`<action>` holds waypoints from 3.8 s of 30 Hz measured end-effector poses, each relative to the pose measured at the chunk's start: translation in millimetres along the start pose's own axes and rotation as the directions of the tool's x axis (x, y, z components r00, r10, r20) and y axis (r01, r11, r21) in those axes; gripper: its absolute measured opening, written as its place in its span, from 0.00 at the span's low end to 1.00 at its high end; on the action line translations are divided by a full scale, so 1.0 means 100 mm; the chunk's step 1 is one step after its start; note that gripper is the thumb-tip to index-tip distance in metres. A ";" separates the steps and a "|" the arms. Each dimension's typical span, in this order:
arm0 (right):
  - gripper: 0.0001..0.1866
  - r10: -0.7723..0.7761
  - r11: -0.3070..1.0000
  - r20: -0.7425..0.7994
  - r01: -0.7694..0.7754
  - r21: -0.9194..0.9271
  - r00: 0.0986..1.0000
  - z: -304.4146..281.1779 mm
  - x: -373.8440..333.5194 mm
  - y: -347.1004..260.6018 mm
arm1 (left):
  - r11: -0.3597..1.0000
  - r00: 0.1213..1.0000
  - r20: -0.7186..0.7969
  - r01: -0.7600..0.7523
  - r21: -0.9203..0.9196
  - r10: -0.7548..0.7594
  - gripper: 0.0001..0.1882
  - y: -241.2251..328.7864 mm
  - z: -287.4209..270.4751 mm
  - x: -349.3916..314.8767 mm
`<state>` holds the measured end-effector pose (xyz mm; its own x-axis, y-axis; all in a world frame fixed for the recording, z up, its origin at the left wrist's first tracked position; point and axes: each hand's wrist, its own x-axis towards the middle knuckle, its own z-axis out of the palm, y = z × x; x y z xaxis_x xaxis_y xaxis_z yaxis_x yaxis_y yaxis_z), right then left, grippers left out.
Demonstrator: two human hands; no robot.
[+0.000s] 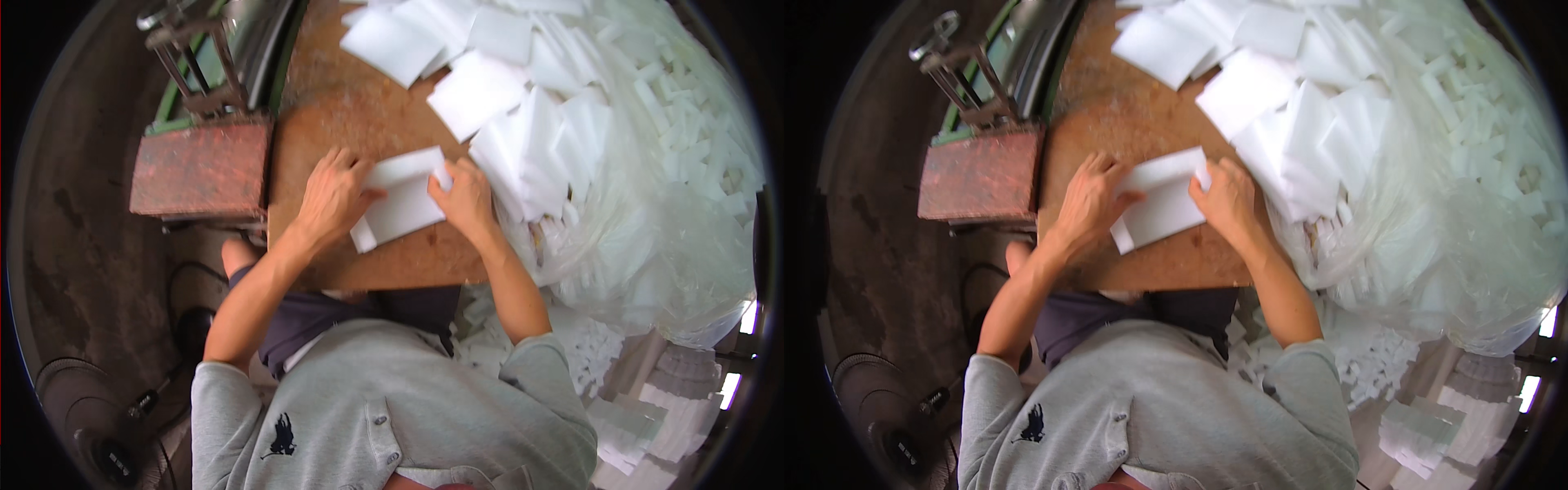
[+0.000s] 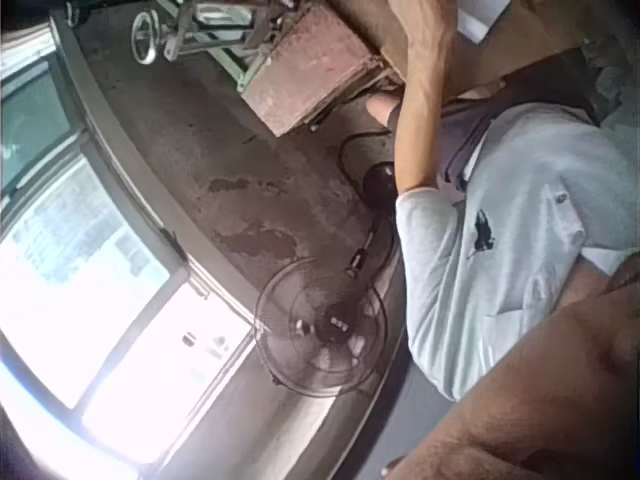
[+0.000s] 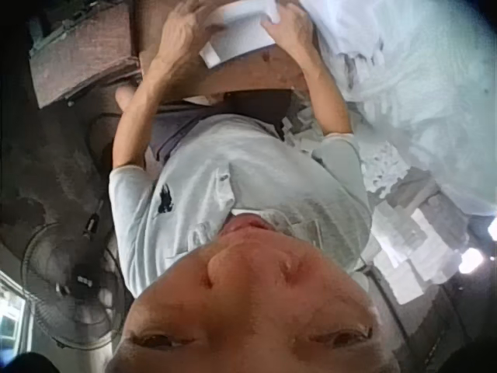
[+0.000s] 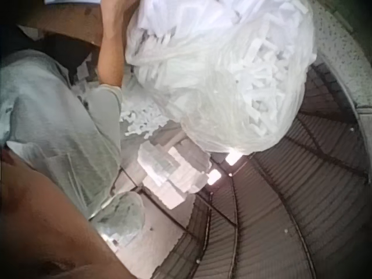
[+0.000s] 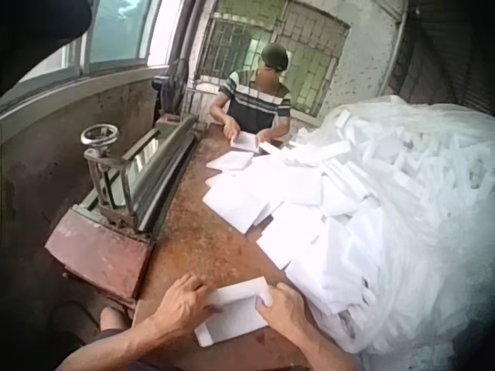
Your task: Manually gluing and assembling U-shaped foam blocks at a factory workbench.
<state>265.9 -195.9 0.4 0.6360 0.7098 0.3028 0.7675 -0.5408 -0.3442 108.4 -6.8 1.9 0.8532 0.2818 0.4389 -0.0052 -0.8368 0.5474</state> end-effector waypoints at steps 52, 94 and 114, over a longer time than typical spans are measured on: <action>0.22 -0.324 0.910 -0.256 0.226 -0.348 0.911 -2.46 -0.14 -0.20 | 0.952 0.992 -0.100 0.097 0.289 -0.071 0.30 0.29 -0.51 -0.85; 0.26 -0.197 0.918 0.160 0.239 -0.317 0.967 0.55 1.05 -0.57 | 0.854 0.822 -0.329 0.515 0.080 -0.465 0.09 -0.14 -1.30 -1.39; 0.22 -0.370 0.929 0.213 0.356 0.105 0.904 0.43 1.24 -0.72 | 0.744 0.809 -0.339 0.580 0.332 -0.480 0.18 -3.07 -2.85 0.25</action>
<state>286.2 -49.4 25.1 0.2738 0.9381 0.2124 0.9305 -0.2024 -0.3052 -17.5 390.6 47.6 0.5161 0.7887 0.3340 0.6644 -0.6148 0.4250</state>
